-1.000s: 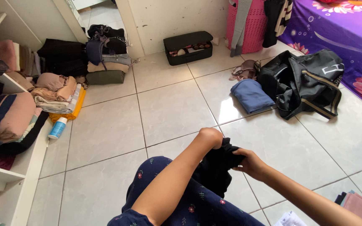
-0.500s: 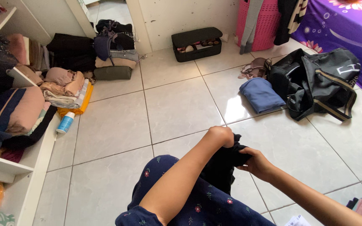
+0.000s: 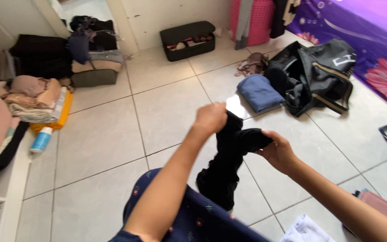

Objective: The person folds several items of clothing including a black cloth, a brown cloth, and a pink cloth by hand, then places them into a storage cabinet before handling a blue cloth and a white cloth on the floor.

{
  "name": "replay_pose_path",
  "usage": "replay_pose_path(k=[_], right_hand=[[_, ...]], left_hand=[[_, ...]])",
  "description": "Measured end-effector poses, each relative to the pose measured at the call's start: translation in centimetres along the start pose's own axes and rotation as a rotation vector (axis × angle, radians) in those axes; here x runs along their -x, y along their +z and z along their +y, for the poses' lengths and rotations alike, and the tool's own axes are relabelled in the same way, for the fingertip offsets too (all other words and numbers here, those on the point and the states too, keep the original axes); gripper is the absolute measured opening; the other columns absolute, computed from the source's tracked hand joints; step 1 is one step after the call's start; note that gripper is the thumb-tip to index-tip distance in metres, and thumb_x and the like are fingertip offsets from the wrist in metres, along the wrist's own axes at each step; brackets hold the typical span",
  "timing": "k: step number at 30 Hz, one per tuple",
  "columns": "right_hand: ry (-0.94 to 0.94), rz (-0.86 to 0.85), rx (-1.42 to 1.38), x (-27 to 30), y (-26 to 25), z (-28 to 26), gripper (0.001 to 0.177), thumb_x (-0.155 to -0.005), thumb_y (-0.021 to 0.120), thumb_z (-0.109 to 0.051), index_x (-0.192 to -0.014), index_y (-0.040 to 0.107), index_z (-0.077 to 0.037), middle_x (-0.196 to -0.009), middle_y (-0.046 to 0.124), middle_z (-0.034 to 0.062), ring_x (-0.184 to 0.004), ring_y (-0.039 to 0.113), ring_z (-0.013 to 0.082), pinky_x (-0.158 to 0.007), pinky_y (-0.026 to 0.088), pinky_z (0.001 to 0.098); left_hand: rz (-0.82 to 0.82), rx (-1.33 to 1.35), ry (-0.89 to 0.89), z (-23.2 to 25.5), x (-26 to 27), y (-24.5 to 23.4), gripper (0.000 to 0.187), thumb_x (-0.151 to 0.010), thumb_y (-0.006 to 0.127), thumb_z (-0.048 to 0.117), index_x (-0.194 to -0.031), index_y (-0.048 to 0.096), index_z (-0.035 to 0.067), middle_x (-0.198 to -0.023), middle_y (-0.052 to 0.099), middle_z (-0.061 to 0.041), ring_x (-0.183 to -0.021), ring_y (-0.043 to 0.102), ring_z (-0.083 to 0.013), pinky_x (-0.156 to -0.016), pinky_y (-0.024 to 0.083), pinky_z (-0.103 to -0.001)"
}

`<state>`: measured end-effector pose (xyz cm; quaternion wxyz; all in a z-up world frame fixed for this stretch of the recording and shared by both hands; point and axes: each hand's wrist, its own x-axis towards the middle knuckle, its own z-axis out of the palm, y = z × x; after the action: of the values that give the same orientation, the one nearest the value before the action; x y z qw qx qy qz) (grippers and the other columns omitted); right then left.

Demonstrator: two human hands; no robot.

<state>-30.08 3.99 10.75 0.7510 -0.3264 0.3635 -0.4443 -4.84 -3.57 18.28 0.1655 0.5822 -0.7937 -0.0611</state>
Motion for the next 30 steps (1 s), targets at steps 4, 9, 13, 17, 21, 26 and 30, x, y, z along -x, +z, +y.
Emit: replay_pose_path(k=[4, 9, 13, 17, 21, 26, 30], right_hand=[[-0.129, -0.056, -0.049, 3.6, -5.1, -2.6, 0.031, -0.103, 0.059, -0.036, -0.103, 0.064, -0.005, -0.103, 0.072, 0.0135, -0.104, 0.065, 0.0292, -0.104, 0.044, 0.0511], [-0.144, 0.252, 0.069, 7.9, -13.4, -2.0, 0.033, -0.096, 0.058, -0.030, -0.107, 0.066, 0.000, -0.098, 0.073, 0.0156, -0.099, 0.067, 0.0294, -0.095, 0.046, 0.0457], [-0.072, 0.394, 0.076, 10.0, -17.7, -0.3, 0.033, -0.096, 0.058, -0.029, -0.114, 0.060, -0.001, -0.108, 0.072, 0.0145, -0.102, 0.067, 0.0289, -0.096, 0.047, 0.0452], [0.079, 0.643, 0.554, 10.6, -17.0, 0.2, 0.074, -0.091, 0.059, -0.039, -0.152, 0.030, -0.008, -0.137, 0.061, 0.0163, -0.111, 0.067, 0.0336, -0.099, 0.049, 0.0505], [-0.330, 0.267, 1.143, 12.0, -12.5, 3.1, 0.112, -0.072, 0.081, -0.039, -0.156, 0.016, -0.006, -0.156, 0.036, 0.0151, -0.128, 0.053, 0.0298, -0.103, 0.044, 0.0447], [-0.443, 0.027, 1.174, 9.8, -7.4, 7.2, 0.115, -0.072, 0.089, -0.041, -0.155, 0.020, 0.000, -0.154, 0.033, 0.0230, -0.143, 0.032, 0.0357, -0.117, 0.028, 0.0463], [-0.159, 0.109, 0.955, 3.6, -7.6, 11.8, 0.087, -0.084, 0.076, -0.045, -0.148, 0.038, 0.001, -0.142, 0.051, 0.0184, -0.136, 0.045, 0.0317, -0.113, 0.037, 0.0419]], left_hand=[[0.138, 0.238, -0.061, -1.5, 0.3, -4.0, 0.020, -0.088, 0.051, 0.018, -0.096, 0.065, 0.007, -0.089, 0.071, -0.020, -0.086, 0.068, -0.0430, -0.077, 0.053, -0.053], [0.172, 0.432, -0.142, 0.3, 0.9, -3.9, 0.026, -0.094, 0.050, 0.025, -0.090, 0.062, 0.003, -0.091, 0.070, -0.020, -0.086, 0.066, -0.0390, -0.077, 0.051, -0.048], [0.212, 0.774, 0.021, 3.4, 0.6, -0.3, 0.030, -0.098, 0.050, 0.028, -0.095, 0.063, 0.002, -0.094, 0.067, -0.018, -0.090, 0.064, -0.0293, -0.084, 0.053, -0.041], [-0.077, 1.318, -0.284, 6.7, 0.2, -0.6, 0.038, -0.103, 0.049, 0.039, -0.100, 0.069, 0.007, -0.092, 0.067, -0.006, -0.087, 0.060, -0.0198, -0.079, 0.049, -0.042], [-0.562, 2.320, 0.091, 11.0, 2.2, -3.1, 0.042, -0.114, 0.042, 0.040, -0.124, 0.064, 0.005, -0.118, 0.072, -0.010, -0.116, 0.064, -0.0252, -0.111, 0.046, -0.046], [-0.667, 2.577, 0.311, 16.3, 5.8, -6.1, 0.050, -0.116, 0.034, 0.037, -0.142, 0.057, 0.001, -0.140, 0.064, -0.014, -0.137, 0.056, -0.0294, -0.130, 0.031, -0.051], [-0.570, 2.656, 0.136, 17.3, 6.3, -5.0, 0.052, -0.113, 0.030, 0.036, -0.144, 0.050, -0.001, -0.145, 0.058, -0.017, -0.140, 0.052, -0.0313, -0.129, 0.026, -0.056]])
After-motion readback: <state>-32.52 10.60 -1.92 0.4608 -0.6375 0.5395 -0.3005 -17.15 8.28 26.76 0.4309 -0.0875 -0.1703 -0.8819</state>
